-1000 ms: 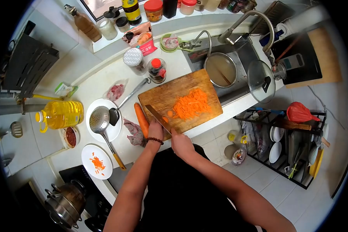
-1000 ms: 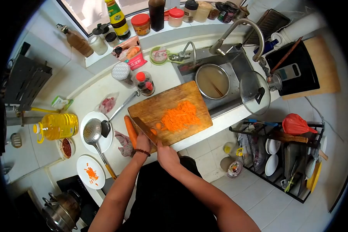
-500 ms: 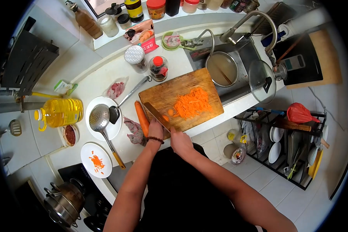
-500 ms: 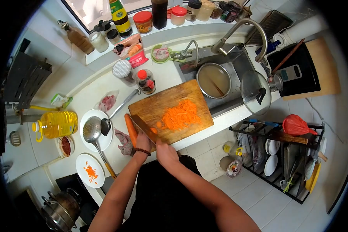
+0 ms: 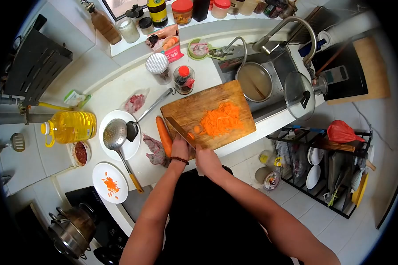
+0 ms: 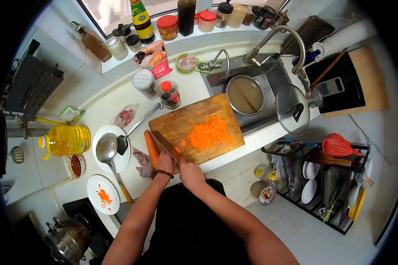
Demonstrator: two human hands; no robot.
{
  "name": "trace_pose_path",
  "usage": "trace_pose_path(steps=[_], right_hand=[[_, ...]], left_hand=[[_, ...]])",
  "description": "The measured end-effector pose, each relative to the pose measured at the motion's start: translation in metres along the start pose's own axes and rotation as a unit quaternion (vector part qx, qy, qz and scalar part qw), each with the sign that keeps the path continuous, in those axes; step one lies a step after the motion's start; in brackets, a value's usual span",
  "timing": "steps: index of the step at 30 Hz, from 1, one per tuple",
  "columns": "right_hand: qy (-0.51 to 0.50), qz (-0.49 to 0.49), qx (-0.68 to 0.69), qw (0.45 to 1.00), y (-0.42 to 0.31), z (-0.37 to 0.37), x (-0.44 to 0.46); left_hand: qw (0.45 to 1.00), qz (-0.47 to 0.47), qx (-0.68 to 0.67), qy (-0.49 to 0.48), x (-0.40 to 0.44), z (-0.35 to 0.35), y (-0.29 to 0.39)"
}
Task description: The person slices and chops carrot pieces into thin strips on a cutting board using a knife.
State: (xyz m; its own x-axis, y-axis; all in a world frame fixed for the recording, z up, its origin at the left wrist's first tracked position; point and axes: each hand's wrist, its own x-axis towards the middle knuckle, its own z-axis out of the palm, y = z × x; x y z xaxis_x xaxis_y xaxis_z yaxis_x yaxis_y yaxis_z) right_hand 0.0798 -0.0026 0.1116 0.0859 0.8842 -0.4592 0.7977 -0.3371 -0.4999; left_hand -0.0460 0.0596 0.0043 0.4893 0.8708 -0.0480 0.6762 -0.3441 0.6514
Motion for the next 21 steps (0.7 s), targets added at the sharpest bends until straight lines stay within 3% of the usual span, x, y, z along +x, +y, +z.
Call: trace_pose_path(steps=[2,4,18,20,21], right_hand=[[-0.006,0.014,0.008,1.0,0.0,0.001,-0.011],[0.026,-0.007,0.008,1.0,0.006,0.006,-0.015],[0.006,-0.024,-0.008,1.0,0.031,0.025,0.019],[0.034,-0.034,0.015,0.999,0.042,0.029,0.027],[0.029,-0.036,0.014,0.999,0.037,0.026,0.026]], left_hand=[[0.998,-0.051,-0.019,-0.01,-0.001,0.005,-0.005],[0.999,-0.035,-0.01,-0.004,-0.003,0.005,-0.006],[1.0,-0.025,-0.005,-0.015,-0.001,0.004,-0.001],[0.991,-0.128,-0.042,-0.02,0.003,-0.007,0.014],[0.99,-0.133,-0.042,-0.019,0.001,-0.007,0.012]])
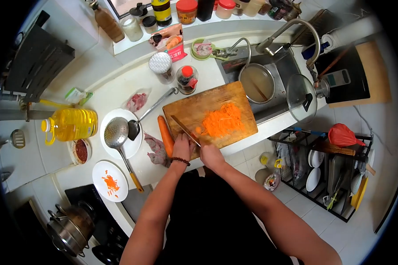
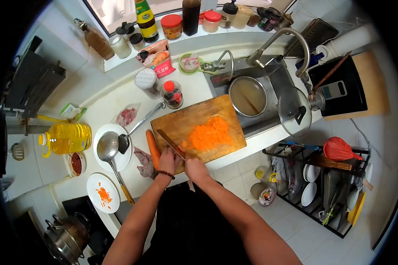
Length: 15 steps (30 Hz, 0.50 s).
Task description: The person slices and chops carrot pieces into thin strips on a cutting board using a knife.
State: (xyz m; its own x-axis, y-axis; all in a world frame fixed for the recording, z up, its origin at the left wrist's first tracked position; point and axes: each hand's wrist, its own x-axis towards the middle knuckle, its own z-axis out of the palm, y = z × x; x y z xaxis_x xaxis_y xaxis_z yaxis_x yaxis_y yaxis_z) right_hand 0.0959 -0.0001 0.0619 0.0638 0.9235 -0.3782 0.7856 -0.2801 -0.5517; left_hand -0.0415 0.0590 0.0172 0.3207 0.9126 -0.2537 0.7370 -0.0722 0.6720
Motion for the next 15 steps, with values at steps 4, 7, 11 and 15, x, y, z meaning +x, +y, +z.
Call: trace_pose_path(steps=[4,7,11,15], right_hand=[[-0.037,0.026,-0.017,0.999,-0.024,-0.021,-0.009],[-0.022,0.018,-0.011,1.0,-0.031,-0.018,-0.025],[-0.023,0.028,-0.006,0.999,-0.034,-0.022,-0.031],[-0.029,0.028,-0.016,0.999,-0.03,-0.018,-0.03]], left_hand=[[0.996,0.085,0.017,0.028,0.002,0.006,-0.012],[0.993,0.111,0.014,0.043,-0.005,0.005,-0.012],[0.995,0.094,0.004,0.037,-0.002,0.007,-0.014],[0.992,0.114,0.038,0.035,-0.002,0.016,-0.024]])
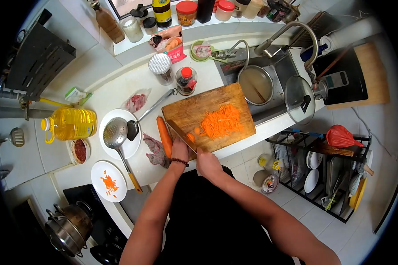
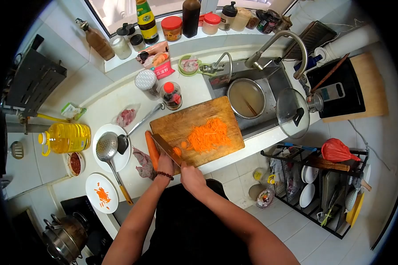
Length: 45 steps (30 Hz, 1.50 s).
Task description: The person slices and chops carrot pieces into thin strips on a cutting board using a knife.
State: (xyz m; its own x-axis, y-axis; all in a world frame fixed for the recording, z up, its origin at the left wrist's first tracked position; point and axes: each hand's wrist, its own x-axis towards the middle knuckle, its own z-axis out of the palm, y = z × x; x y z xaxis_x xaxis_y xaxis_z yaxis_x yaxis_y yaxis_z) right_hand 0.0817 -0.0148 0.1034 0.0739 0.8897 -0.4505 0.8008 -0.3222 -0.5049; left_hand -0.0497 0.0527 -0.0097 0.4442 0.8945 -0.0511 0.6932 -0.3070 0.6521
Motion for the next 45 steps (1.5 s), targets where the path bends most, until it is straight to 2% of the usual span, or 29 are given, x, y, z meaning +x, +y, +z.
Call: trace_pose_path(steps=[6,9,12,14,18,20,21,23,29,32,36,45], right_hand=[[0.001,-0.012,0.007,1.0,0.0,0.0,0.007],[-0.031,0.001,-0.008,0.999,-0.007,-0.006,0.02],[-0.02,-0.008,-0.007,1.0,-0.001,0.006,0.036],[-0.004,0.005,0.027,1.0,0.005,0.012,0.043],[0.006,-0.006,-0.002,1.0,0.009,0.015,0.041],[-0.01,-0.009,0.006,1.0,0.004,0.006,0.041],[-0.009,-0.009,0.006,1.0,0.0,0.002,0.035],[-0.003,-0.001,-0.003,1.0,-0.004,0.0,0.019],[0.023,0.005,0.009,1.0,0.001,0.007,-0.004],[-0.025,0.023,-0.014,0.999,-0.006,-0.003,-0.004],[0.005,0.007,-0.013,1.0,-0.002,0.004,-0.005],[-0.035,-0.001,-0.026,0.999,0.002,-0.002,0.018]], left_hand=[[1.0,-0.02,-0.013,0.005,0.0,0.002,0.001],[1.0,-0.008,-0.007,0.01,0.002,-0.004,0.007],[1.0,-0.018,-0.001,0.008,0.005,-0.008,0.012],[0.998,-0.061,-0.021,0.02,0.006,-0.012,0.02],[0.998,-0.039,-0.028,0.042,0.002,-0.005,0.017],[0.994,-0.095,-0.045,0.014,0.004,-0.012,0.022],[0.994,-0.094,-0.045,0.014,0.004,-0.012,0.02],[0.999,0.018,0.001,0.036,0.002,-0.014,0.018],[0.997,-0.063,-0.045,0.009,-0.001,-0.01,0.016],[0.999,-0.03,-0.033,0.019,-0.004,0.009,-0.005],[0.997,-0.056,-0.045,0.014,-0.005,0.0,0.004],[0.999,0.003,0.038,-0.005,-0.002,0.003,0.0]])
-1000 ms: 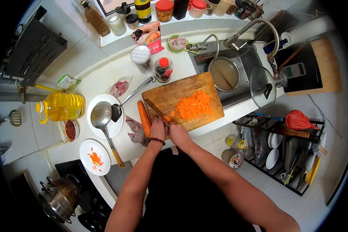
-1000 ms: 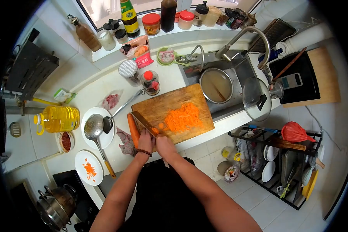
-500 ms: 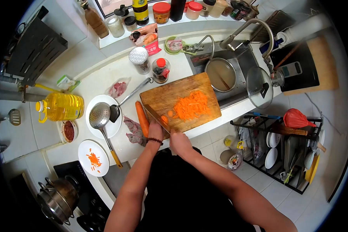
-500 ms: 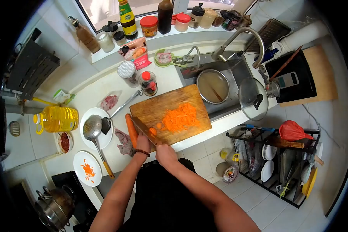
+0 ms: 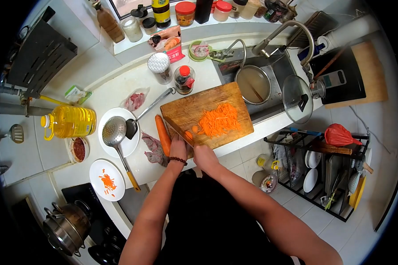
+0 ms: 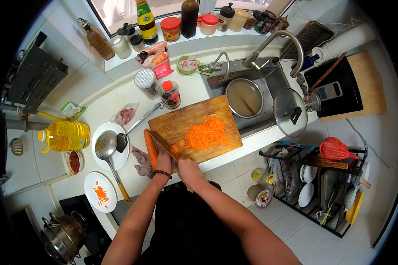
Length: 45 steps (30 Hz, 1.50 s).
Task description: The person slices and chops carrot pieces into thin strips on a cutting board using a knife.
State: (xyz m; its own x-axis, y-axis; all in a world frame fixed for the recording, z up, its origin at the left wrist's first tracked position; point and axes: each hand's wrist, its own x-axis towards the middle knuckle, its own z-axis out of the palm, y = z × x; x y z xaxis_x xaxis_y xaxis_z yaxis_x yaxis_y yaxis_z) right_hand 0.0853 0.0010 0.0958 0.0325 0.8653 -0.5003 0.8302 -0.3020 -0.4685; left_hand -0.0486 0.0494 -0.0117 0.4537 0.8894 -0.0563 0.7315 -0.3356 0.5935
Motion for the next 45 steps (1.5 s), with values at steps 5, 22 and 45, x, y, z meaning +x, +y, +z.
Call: trace_pose_path(steps=[5,22,45], right_hand=[[0.02,0.003,0.019,1.0,0.009,0.009,0.023],[0.041,-0.014,0.004,0.999,-0.001,0.007,-0.019],[0.052,-0.017,0.022,0.998,0.004,0.013,-0.015]], left_hand=[[0.992,-0.087,-0.089,-0.002,0.003,-0.025,0.024],[0.998,-0.026,-0.054,0.028,-0.006,-0.002,0.002],[0.999,-0.018,-0.034,0.021,-0.005,-0.007,0.005]])
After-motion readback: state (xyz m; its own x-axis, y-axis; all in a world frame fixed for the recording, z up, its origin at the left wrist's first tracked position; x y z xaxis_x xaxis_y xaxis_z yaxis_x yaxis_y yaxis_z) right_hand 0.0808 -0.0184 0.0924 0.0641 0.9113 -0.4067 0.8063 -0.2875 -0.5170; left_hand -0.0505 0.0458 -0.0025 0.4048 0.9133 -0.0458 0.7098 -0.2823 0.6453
